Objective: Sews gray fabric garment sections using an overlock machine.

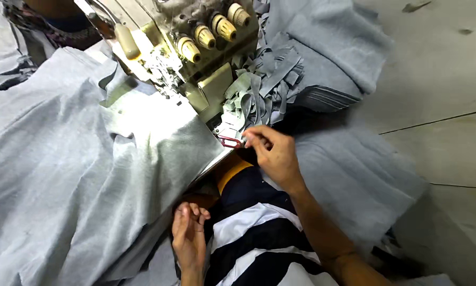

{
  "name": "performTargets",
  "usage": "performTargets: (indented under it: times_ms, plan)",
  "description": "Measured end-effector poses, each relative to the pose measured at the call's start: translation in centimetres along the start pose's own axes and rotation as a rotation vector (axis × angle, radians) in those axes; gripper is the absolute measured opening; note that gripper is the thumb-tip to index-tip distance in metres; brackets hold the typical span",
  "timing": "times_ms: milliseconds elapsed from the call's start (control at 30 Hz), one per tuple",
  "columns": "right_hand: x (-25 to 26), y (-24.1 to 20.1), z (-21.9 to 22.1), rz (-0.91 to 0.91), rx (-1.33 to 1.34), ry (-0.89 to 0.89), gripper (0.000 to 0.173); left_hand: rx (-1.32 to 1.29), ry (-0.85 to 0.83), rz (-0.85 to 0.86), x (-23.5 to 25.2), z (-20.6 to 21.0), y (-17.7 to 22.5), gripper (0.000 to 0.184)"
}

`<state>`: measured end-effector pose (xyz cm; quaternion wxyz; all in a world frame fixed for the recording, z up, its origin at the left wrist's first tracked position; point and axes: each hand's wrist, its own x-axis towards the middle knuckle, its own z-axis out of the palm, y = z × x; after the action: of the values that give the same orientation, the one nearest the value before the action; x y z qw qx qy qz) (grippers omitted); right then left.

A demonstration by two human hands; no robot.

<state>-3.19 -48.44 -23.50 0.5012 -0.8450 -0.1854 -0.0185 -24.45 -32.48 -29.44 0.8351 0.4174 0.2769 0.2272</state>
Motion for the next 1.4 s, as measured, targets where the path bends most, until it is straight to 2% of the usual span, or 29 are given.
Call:
performTargets:
  times_ms: [100,200,300,333,400,467,567,633,700,800,867,933,1000,1100,1200,1267,1400]
  plan:
    - [2.4,0.4,-2.8,-0.078,-0.152,0.128,0.018,0.381,-0.123,-0.066,-0.5,-0.8,-1.7,0.014]
    - [5.7,0.8,-5.8,-0.132,-0.295,0.265,0.021,0.881,-0.425,0.008,0.2,0.7,-2.3,0.017]
    - [10.0,1.8,-7.9,-0.170,-0.489,0.226,0.036,1.310,-0.737,0.229,1.8,2.5,-3.7,0.018]
    - [11.1,1.9,-8.3,-0.205,-0.537,0.184,0.036,1.407,-0.818,0.294,2.2,3.1,-4.2,0.018]
    - [12.4,2.0,-8.9,-0.319,-0.608,0.141,0.019,1.513,-0.918,0.333,2.7,4.1,-4.9,0.018]
    - [13.4,1.6,-9.8,-0.388,-0.633,0.092,0.012,1.469,-0.962,0.318,2.8,4.8,-4.9,0.020]
    - [14.9,0.2,-11.7,-0.508,-0.561,0.039,0.017,1.282,-1.001,0.306,3.4,5.3,-4.0,0.022]
    - [16.1,-1.0,-12.8,-0.612,-0.484,0.015,0.023,1.155,-0.994,0.361,4.2,6.1,-2.4,0.021]
    - [16.6,-3.0,-13.6,-0.653,-0.451,-0.011,0.026,1.021,-0.930,0.462,5.2,7.6,0.3,0.022]
    - [15.9,-7.1,-13.9,-0.691,-0.364,-0.134,0.025,0.916,-0.665,0.709,6.3,10.9,5.5,0.026]
    - [14.8,-9.9,-13.6,-0.751,-0.358,-0.309,0.020,0.907,-0.552,0.862,7.0,13.4,9.0,0.043]
    - [13.6,-12.5,-12.5,-0.840,-0.383,-0.441,0.015,0.890,-0.553,0.962,7.6,16.0,11.8,0.062]
    - [12.7,-14.3,-10.8,-0.955,-0.363,-0.511,0.013,0.796,-0.605,0.931,7.9,18.1,13.4,0.065]
    - [12.4,-15.5,-8.6,-1.047,-0.330,-0.537,0.015,0.670,-0.564,0.766,7.4,18.8,13.9,0.046]
    - [12.8,-14.7,-6.5,-0.996,-0.277,-0.581,0.010,0.665,-0.507,0.629,7.6,16.8,13.8,0.040]
    - [13.0,-13.2,-4.8,-0.898,-0.121,-0.600,0.015,0.679,-0.506,0.558,8.1,15.2,13.5,0.043]
    - [8.7,-9.8,-1.5,-0.368,0.311,-0.566,0.029,0.559,-0.427,0.388,9.2,12.7,12.6,0.036]
